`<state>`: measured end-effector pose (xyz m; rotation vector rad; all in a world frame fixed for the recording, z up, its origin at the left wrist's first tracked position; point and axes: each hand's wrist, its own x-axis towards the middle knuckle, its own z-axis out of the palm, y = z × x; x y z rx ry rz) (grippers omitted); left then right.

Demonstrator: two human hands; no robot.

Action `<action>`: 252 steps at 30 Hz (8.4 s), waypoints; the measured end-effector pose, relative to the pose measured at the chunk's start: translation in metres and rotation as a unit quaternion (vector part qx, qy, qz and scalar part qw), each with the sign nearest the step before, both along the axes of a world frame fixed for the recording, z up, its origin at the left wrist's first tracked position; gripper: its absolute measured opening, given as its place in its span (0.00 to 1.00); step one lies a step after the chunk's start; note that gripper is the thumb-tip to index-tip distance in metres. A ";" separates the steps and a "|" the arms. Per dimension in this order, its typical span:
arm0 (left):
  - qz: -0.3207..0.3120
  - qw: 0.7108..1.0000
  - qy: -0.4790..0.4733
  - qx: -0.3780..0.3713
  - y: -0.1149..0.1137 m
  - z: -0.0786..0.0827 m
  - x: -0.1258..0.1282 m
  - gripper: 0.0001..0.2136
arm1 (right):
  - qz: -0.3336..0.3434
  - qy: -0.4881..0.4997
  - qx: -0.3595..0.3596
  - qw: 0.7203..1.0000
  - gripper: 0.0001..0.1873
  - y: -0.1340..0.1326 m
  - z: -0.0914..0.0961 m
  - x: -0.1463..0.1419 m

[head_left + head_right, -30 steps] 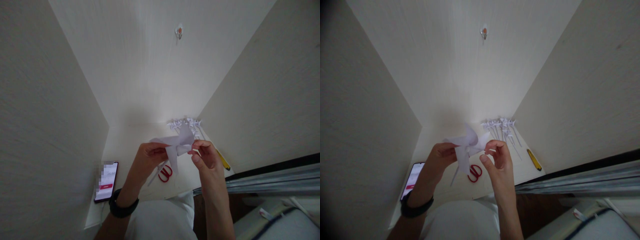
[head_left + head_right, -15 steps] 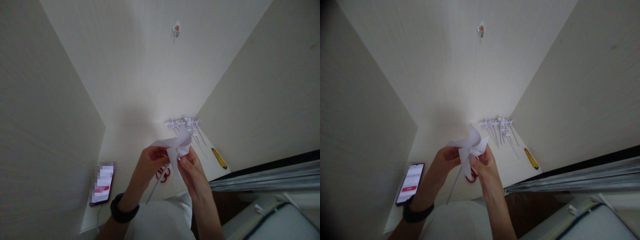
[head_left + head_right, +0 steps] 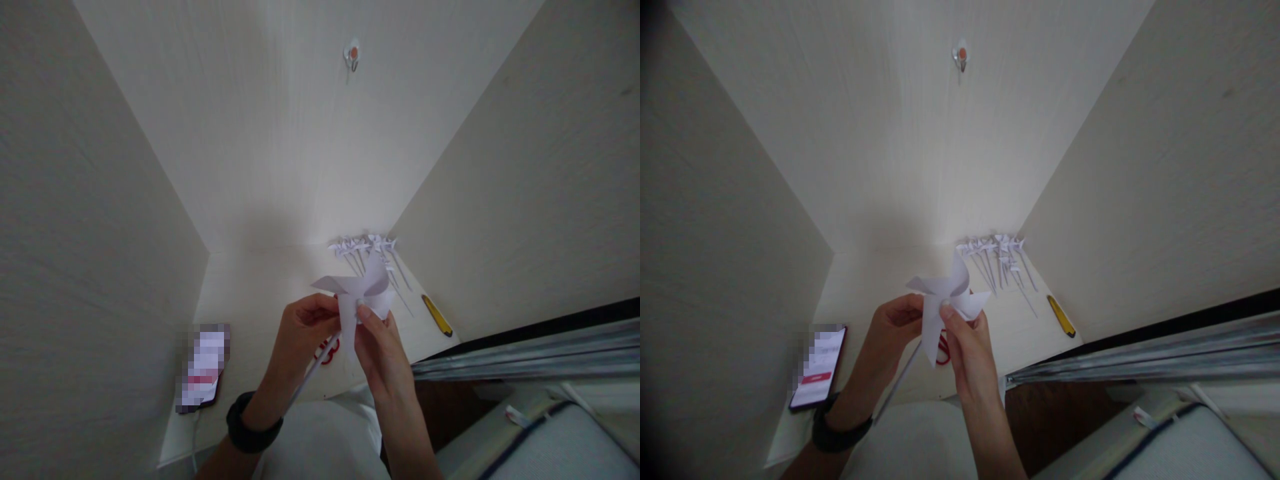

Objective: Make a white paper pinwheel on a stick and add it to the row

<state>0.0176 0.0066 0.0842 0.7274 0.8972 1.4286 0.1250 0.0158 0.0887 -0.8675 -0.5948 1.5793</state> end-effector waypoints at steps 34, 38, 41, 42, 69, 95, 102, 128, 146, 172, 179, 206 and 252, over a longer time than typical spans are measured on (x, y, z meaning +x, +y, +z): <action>-0.038 0.999 -0.001 -0.022 0.000 -0.017 -0.001 0.09 | -0.007 -0.036 0.032 0.999 0.16 0.002 -0.003 0.009; -0.082 0.996 0.018 -0.024 -0.001 -0.019 -0.003 0.06 | -0.041 -0.040 0.060 0.997 0.15 0.006 -0.004 0.011; -0.097 0.995 0.022 -0.030 -0.002 -0.017 -0.004 0.05 | -0.050 -0.051 0.056 0.996 0.15 0.007 -0.004 0.012; -0.101 0.994 0.021 -0.030 -0.003 -0.017 -0.004 0.05 | -0.052 -0.054 0.052 0.996 0.15 0.007 -0.004 0.012; 0.050 0.998 -0.047 -0.014 0.001 -0.019 -0.012 0.04 | 0.313 -0.176 0.101 0.928 0.11 -0.004 -0.057 0.012; 0.032 0.999 -0.039 0.015 -0.005 -0.016 -0.003 0.04 | 0.208 -0.191 0.107 0.953 0.19 -0.005 -0.073 0.009; 0.029 0.998 -0.043 0.020 -0.005 -0.016 -0.003 0.04 | 0.209 -0.190 0.106 0.953 0.19 -0.005 -0.074 0.008; 0.040 0.997 -0.068 0.008 -0.006 -0.013 -0.008 0.06 | 0.230 -0.160 0.095 0.955 0.13 -0.008 -0.058 0.005; 0.044 0.997 -0.065 0.013 -0.010 -0.012 -0.010 0.05 | 0.230 -0.167 0.075 0.956 0.13 -0.012 -0.052 0.004; 0.059 0.996 -0.057 0.024 -0.010 -0.010 -0.012 0.04 | 0.241 -0.164 0.086 0.953 0.13 -0.013 -0.049 0.000; 0.068 0.996 -0.064 0.017 -0.010 -0.008 -0.014 0.05 | 0.241 -0.163 0.085 0.953 0.13 -0.013 -0.050 0.000; 0.068 0.996 -0.059 0.011 -0.009 -0.008 -0.012 0.05 | 0.251 -0.149 0.097 0.952 0.11 -0.014 -0.052 0.003; 0.388 0.884 0.137 0.222 0.028 -0.007 -0.048 0.08 | 0.277 -0.125 0.102 0.947 0.12 -0.012 -0.051 0.004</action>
